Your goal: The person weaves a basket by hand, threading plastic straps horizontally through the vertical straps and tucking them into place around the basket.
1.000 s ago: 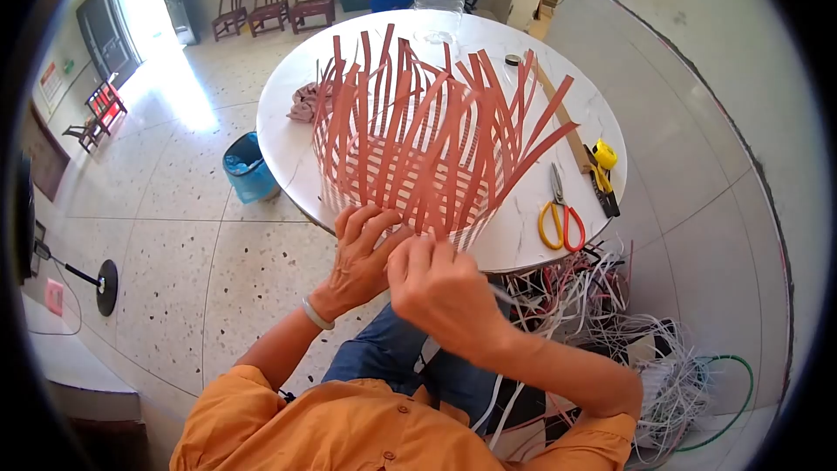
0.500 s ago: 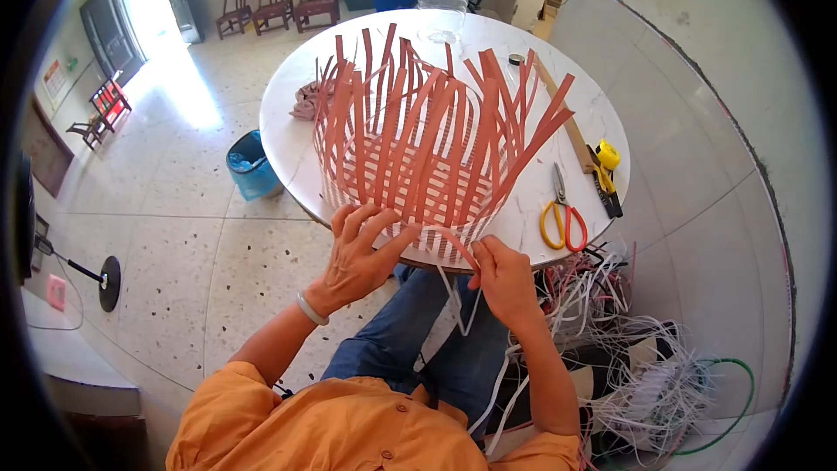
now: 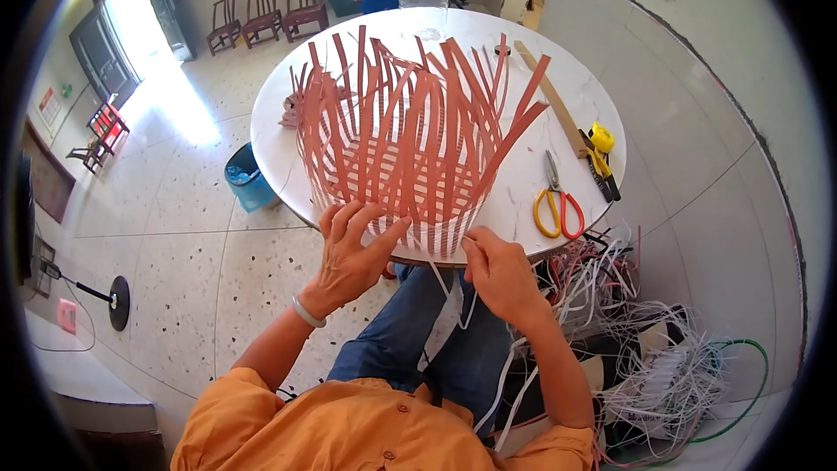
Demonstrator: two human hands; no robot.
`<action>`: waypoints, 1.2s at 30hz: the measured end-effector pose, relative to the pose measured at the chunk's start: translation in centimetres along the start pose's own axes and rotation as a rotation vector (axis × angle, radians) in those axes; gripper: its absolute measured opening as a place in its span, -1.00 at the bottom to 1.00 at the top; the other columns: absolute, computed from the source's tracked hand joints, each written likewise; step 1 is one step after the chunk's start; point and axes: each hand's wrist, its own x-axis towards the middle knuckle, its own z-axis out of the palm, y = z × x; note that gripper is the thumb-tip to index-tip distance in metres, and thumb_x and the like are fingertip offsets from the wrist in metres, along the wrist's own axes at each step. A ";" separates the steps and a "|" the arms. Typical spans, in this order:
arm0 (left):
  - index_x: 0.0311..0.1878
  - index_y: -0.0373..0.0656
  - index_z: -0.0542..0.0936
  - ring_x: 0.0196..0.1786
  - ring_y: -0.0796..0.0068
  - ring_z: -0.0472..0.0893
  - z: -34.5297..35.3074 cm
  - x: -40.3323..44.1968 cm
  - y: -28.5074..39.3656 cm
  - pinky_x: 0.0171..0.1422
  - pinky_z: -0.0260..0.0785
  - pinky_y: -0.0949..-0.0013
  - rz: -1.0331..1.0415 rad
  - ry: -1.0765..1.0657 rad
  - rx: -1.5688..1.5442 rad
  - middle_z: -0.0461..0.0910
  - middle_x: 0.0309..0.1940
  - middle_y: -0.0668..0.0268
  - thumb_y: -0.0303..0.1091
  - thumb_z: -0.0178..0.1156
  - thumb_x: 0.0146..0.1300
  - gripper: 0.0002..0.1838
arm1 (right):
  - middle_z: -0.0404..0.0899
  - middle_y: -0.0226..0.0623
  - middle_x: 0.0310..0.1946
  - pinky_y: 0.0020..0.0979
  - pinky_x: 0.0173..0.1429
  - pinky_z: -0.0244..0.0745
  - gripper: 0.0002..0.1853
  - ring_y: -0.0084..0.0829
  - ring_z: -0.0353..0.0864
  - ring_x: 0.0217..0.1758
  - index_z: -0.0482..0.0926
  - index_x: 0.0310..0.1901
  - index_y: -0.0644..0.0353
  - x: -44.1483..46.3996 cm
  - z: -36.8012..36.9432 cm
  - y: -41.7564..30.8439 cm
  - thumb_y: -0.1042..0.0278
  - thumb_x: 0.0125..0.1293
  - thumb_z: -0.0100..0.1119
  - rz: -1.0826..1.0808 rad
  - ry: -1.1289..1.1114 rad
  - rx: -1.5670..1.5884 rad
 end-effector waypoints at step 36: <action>0.31 0.11 0.63 0.37 0.17 0.31 0.0 -0.3 0.3 0.53 0.01 -0.07 -0.025 -0.014 -0.025 0.42 0.19 0.23 -0.43 0.43 0.19 -0.43 | 0.73 -0.13 -0.25 -0.29 -0.28 0.57 -0.87 -0.18 0.71 -0.36 0.67 -0.08 0.30 1.9 -1.7 3.1 0.57 0.36 0.25 -0.596 0.402 -0.261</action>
